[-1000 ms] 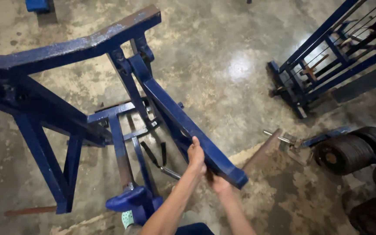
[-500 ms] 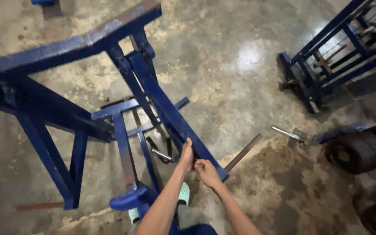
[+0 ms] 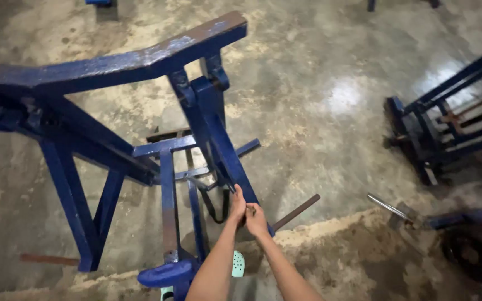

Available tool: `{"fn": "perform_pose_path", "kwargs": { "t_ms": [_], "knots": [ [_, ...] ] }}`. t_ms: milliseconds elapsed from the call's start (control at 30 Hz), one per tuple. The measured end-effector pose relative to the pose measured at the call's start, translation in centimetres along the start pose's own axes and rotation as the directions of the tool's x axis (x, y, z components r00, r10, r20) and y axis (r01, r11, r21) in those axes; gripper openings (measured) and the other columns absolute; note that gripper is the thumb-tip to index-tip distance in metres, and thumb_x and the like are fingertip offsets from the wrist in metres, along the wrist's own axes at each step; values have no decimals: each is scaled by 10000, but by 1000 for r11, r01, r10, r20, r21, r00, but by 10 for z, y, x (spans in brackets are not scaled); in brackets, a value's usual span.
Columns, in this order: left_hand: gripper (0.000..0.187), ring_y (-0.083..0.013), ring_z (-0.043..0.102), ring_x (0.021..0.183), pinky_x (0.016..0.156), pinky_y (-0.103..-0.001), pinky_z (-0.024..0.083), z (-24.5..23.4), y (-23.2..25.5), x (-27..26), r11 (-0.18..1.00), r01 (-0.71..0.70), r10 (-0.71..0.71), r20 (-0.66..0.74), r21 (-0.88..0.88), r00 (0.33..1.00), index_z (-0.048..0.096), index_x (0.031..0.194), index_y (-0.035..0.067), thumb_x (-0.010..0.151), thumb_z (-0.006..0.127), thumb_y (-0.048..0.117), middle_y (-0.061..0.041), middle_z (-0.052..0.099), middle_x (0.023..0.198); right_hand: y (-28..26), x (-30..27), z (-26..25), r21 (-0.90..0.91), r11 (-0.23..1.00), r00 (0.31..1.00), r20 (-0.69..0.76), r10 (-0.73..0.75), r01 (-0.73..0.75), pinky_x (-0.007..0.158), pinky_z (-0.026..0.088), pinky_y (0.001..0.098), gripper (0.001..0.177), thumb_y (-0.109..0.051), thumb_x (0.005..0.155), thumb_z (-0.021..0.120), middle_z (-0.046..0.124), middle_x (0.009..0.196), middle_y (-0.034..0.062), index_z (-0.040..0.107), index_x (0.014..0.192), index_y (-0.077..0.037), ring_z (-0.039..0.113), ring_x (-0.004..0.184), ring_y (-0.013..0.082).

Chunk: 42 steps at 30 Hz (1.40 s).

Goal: The person is wiping down various blue gym machines and weight benches using a brown cloth.

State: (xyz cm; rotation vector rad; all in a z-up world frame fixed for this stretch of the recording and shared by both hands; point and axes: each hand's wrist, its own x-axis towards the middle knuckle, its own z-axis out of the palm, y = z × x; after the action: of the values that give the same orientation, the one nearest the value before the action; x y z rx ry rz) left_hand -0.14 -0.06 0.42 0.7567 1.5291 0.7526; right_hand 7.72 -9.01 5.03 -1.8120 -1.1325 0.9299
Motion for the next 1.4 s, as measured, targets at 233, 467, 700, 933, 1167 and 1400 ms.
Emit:
{"fn": "perform_pose_path", "kwargs": {
  "t_ms": [233,467,700,933,1167,1400],
  "knots": [
    [1005,-427,472,1364,1126,-457,354,-9,-7,34,990,-36,46,-72,138,996,456,1472,-4,940,195,808,-252,534,1443,3,-2,-4,119,992,995,85,-50,39,871,538,343,238,-206,956,656,760,1010,110,713,1135,-59,705,953,208],
    [981,-483,514,1350,1120,-492,408,-8,-4,43,977,-18,50,-146,212,988,473,1488,34,945,139,780,-308,577,1420,18,-8,-34,207,948,956,218,195,-241,844,548,338,264,-263,977,660,745,1034,50,723,1173,-99,656,931,159],
    [825,-442,498,1357,1124,-454,397,2,-12,38,976,-114,161,-260,187,952,377,1532,1,1045,409,666,-283,505,1480,-16,16,-32,295,955,981,191,-22,-36,938,539,312,309,-139,910,717,733,1140,69,662,1208,-76,679,1066,166],
    [536,-158,663,1162,1023,-290,494,-57,67,-74,932,-318,308,-86,-174,948,709,1314,20,987,674,443,-107,751,1244,-131,50,-52,357,932,933,306,-188,71,945,530,323,420,-120,903,686,692,1171,85,581,1307,-73,654,1095,168],
    [337,-100,582,909,825,-289,494,-136,102,-151,895,-408,415,2,-182,910,666,1099,26,941,763,308,-16,657,963,-222,16,-86,125,983,809,558,-182,136,858,526,299,344,-220,946,728,671,1028,51,567,1227,-105,625,969,128],
    [311,-170,580,786,734,-340,511,-164,137,-248,951,-305,304,-312,45,900,623,1039,53,913,745,310,-123,663,858,-193,8,-69,241,930,659,657,-366,276,817,484,292,233,-20,878,692,578,935,56,528,1029,-88,540,913,115]
  ]
}}
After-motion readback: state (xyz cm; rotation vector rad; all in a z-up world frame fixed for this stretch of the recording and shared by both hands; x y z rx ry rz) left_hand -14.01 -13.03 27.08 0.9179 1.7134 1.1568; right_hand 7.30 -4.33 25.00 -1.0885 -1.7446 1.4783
